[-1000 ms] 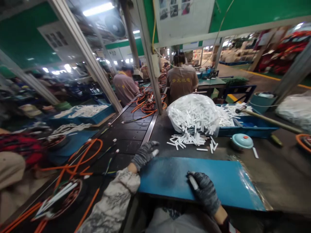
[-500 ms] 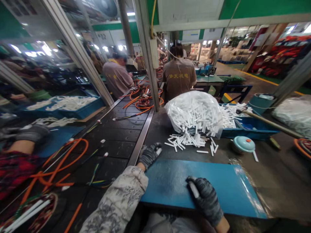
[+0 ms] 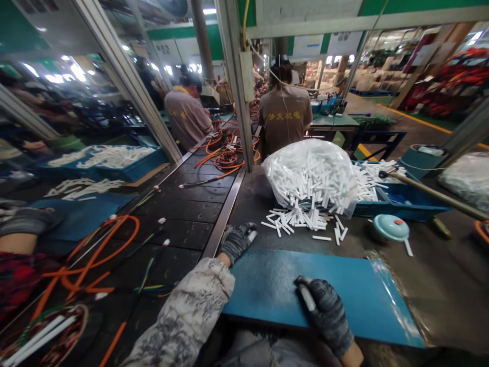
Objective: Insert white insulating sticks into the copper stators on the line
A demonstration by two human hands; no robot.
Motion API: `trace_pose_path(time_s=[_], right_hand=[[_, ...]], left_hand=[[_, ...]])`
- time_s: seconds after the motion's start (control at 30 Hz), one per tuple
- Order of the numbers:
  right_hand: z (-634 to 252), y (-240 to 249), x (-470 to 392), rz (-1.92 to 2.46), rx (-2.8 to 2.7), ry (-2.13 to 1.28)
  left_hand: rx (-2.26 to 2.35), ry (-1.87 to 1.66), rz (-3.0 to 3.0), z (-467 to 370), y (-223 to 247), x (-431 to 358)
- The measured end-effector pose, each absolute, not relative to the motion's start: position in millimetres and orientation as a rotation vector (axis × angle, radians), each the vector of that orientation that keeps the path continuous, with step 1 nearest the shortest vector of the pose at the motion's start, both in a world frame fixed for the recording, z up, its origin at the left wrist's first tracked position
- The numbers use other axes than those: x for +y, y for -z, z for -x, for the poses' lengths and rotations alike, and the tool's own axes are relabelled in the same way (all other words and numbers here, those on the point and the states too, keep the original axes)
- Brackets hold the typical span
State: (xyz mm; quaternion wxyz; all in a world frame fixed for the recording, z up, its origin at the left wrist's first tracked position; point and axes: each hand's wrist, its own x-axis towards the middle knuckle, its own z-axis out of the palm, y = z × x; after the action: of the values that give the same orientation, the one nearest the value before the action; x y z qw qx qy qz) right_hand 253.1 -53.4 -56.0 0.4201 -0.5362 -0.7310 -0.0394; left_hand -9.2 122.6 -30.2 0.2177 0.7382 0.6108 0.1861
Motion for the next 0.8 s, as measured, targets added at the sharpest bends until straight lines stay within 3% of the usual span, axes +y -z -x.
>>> trace_pose_path(time_s=[0.8], right_hand=[[-258.8,64.0,-53.6,1.358,-1.896,0.088]], left_hand=[[1.702,-0.542,-2.025,7.2,30.1,122.2]])
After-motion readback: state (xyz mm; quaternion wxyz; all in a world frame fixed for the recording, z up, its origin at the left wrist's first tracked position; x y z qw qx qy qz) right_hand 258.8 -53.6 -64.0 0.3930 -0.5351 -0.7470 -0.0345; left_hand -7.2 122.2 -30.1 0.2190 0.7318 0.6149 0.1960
